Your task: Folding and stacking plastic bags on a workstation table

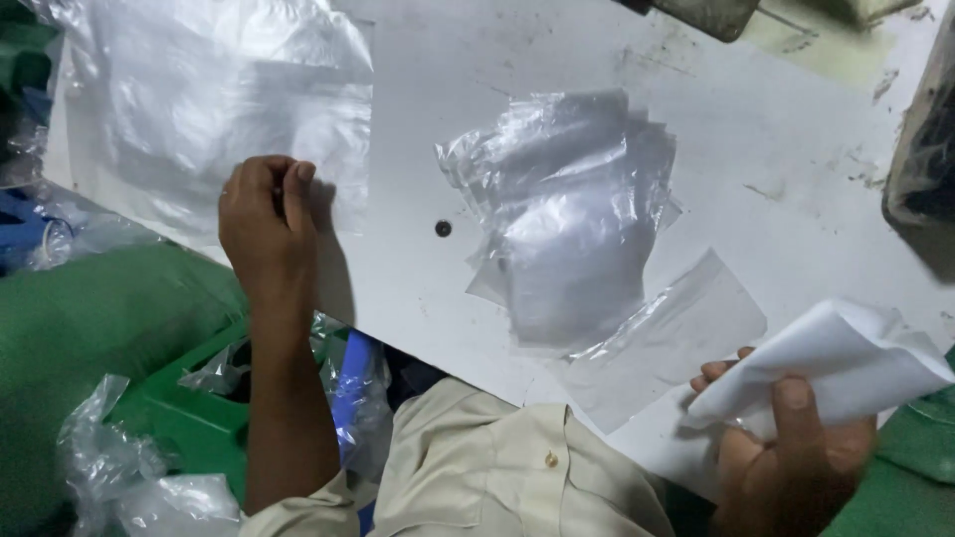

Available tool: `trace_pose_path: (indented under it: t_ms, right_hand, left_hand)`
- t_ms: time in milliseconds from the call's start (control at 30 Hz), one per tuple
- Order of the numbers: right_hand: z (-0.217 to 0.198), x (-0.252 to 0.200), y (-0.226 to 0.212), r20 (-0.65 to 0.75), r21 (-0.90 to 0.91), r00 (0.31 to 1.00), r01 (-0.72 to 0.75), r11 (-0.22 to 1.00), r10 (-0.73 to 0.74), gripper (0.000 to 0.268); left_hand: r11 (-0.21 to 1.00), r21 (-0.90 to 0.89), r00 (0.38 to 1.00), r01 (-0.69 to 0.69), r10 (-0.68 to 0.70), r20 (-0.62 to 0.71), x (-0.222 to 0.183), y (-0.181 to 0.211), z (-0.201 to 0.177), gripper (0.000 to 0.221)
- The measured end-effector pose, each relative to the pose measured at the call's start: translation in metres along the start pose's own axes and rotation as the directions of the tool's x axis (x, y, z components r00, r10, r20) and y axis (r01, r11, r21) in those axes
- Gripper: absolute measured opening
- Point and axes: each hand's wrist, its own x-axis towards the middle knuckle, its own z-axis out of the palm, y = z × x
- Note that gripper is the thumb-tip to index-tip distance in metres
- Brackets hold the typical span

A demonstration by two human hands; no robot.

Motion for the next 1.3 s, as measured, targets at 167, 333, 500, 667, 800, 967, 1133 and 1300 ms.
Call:
trace_pose_path:
  t_ms: [167,333,500,667,800,967,1133,1300]
  right_hand:
    - [-0.001,0.002,0.006,0.019,0.066,1.0,0.019,0.998,-0.02,0.06]
    - [0.014,-0.014,0.006,0.103,-0.002,0.994,0.037,0.999,-0.037,0.073]
    - [0.007,-0.008,0.019,0.105,0.103,0.993,-0.058,0.993,0.047,0.061]
    - [0.008,-0.012,0.009,0.132,0.131,0.99,-0.072,0.989,0.055,0.057]
    - [0.014,-0.007,0.002,0.105,0.131,0.957,-0.282,0.95,0.27,0.058]
    - [0.014,-0.01,0.013,0.082,0.062,0.953,-0.298,0.952,0.293,0.054]
    - [0.012,-0.024,0.022,0.468,-0.054,0.876,-0.104,0.993,0.117,0.05]
    - [0.012,-0.015,0.071,0.593,-0.152,0.797,-0.025,0.988,0.111,0.041]
  left_hand:
    - [0.996,-0.057,0.997,0.074,-0.072,0.034,-0.013,0.014,-0.006,0.033]
    - [0.983,0.178,0.998,-0.043,0.033,0.055,-0.021,0.001,-0.013,0.048]
    - [0.997,0.053,0.998,-0.051,0.052,-0.028,-0.015,-0.004,0.001,0.03]
    - [0.975,-0.217,0.995,0.041,-0.06,-0.081,-0.04,0.014,0.006,0.044]
    - [0.924,-0.112,0.928,-0.366,0.353,-0.123,-0.039,0.045,0.0,0.031]
    - [0.942,-0.321,0.995,-0.094,0.081,-0.052,-0.049,0.069,-0.004,0.031]
    - [0.524,-0.824,0.972,0.216,-0.04,0.23,-0.075,0.107,0.007,0.021]
    - [0.348,-0.664,0.664,0.662,0.139,0.735,-0.109,0.141,0.028,0.017]
